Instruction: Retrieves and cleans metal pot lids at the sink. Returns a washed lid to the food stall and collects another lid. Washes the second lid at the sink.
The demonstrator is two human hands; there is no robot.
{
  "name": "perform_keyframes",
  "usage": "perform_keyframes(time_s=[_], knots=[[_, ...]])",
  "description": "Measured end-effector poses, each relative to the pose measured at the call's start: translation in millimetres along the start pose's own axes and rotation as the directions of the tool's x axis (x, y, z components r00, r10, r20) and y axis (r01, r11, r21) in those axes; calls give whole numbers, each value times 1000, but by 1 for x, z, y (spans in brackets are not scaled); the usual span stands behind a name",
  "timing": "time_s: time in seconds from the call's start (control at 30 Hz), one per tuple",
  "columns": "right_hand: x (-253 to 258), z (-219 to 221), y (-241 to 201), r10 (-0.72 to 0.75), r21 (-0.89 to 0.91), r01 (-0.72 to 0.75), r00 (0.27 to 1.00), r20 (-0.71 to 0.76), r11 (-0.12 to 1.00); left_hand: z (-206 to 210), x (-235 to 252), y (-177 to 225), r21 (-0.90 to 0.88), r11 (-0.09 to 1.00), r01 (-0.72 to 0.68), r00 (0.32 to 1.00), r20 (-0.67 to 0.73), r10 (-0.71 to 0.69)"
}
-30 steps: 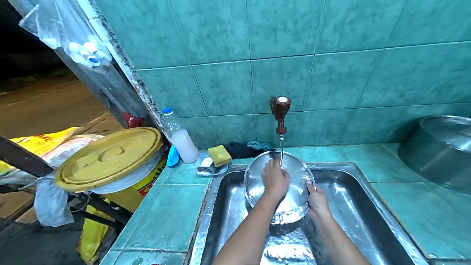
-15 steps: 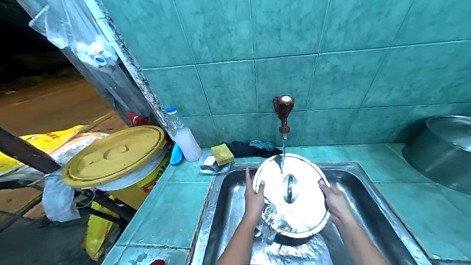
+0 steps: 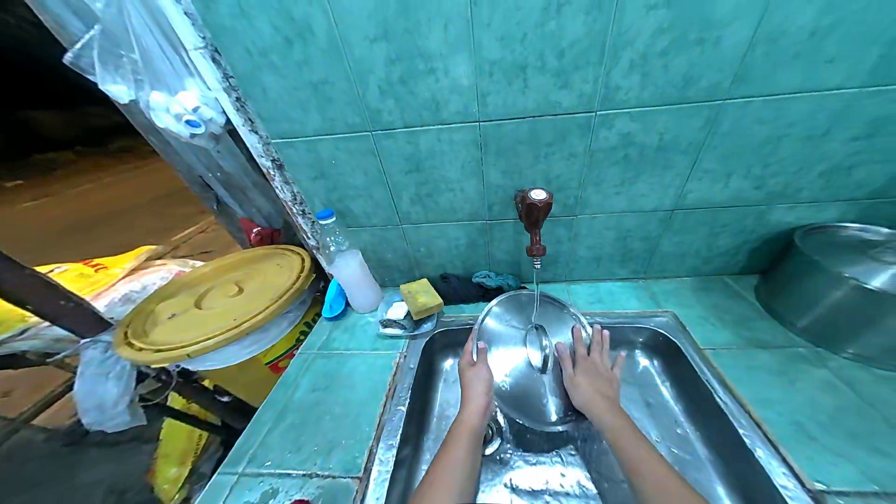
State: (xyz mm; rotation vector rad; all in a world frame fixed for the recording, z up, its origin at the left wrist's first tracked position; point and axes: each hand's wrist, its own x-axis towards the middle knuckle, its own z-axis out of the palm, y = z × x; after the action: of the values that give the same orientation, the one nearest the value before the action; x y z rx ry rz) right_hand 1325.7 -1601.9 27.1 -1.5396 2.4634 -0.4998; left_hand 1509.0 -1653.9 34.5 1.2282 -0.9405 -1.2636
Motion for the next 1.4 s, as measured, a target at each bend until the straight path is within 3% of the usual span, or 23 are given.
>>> perform_keyframes(time_s=[0.13,0.27,0.4,0.57,0.67,0.83,0.9,0.97,1.0,1.03,1.07,1.13,1.2,1.27,1.33,1.4], knots=[[-1,-10,-20,-140,127,131,988,70,983,5,-1,1,-70,995,70,997,-36,-73],[2,-9,-46,-265,204,255,964,21,945,14,-6,-7,-132,982,135,988,-56,-143],[13,-15,-49,-333,178,324,943,19,929,6,2,-6,-132,987,95,991,-78,-106],[21,-24,-44,-446,178,423,886,122,888,-3,9,-4,-126,990,64,992,-96,-76],[9,-27,-27,-549,77,548,803,230,833,-4,13,-2,-174,982,74,989,-110,-95],[-13,-35,-2,-626,-58,653,745,232,755,-2,12,10,-175,974,141,983,-89,-158],[-19,-37,4,-671,-74,682,731,125,728,3,4,22,-159,968,194,976,-71,-207],[-21,-33,14,-792,-154,780,576,-203,607,5,-1,38,-167,946,278,959,-1,-282],[-20,-36,16,-817,-197,807,488,-306,556,4,-2,46,-191,924,330,944,53,-326],[-21,-43,16,-816,-193,820,452,-360,539,2,-2,53,-225,897,381,924,119,-363],[-25,-51,15,-794,-131,821,478,-375,556,1,-1,60,-243,877,414,908,183,-378],[-33,-70,13,-699,66,763,620,-356,643,-1,0,66,-176,904,390,908,234,-346],[-35,-83,11,-513,321,598,799,-314,734,-8,5,55,-5,955,297,940,178,-292],[-27,-86,15,-261,592,327,945,-197,737,-16,9,30,134,964,230,956,156,-250],[-17,-79,23,-15,845,25,1000,-20,534,-22,6,10,186,944,272,935,181,-306],[-12,-70,29,108,938,-232,972,211,258,-27,0,-4,162,917,364,888,236,-394]])
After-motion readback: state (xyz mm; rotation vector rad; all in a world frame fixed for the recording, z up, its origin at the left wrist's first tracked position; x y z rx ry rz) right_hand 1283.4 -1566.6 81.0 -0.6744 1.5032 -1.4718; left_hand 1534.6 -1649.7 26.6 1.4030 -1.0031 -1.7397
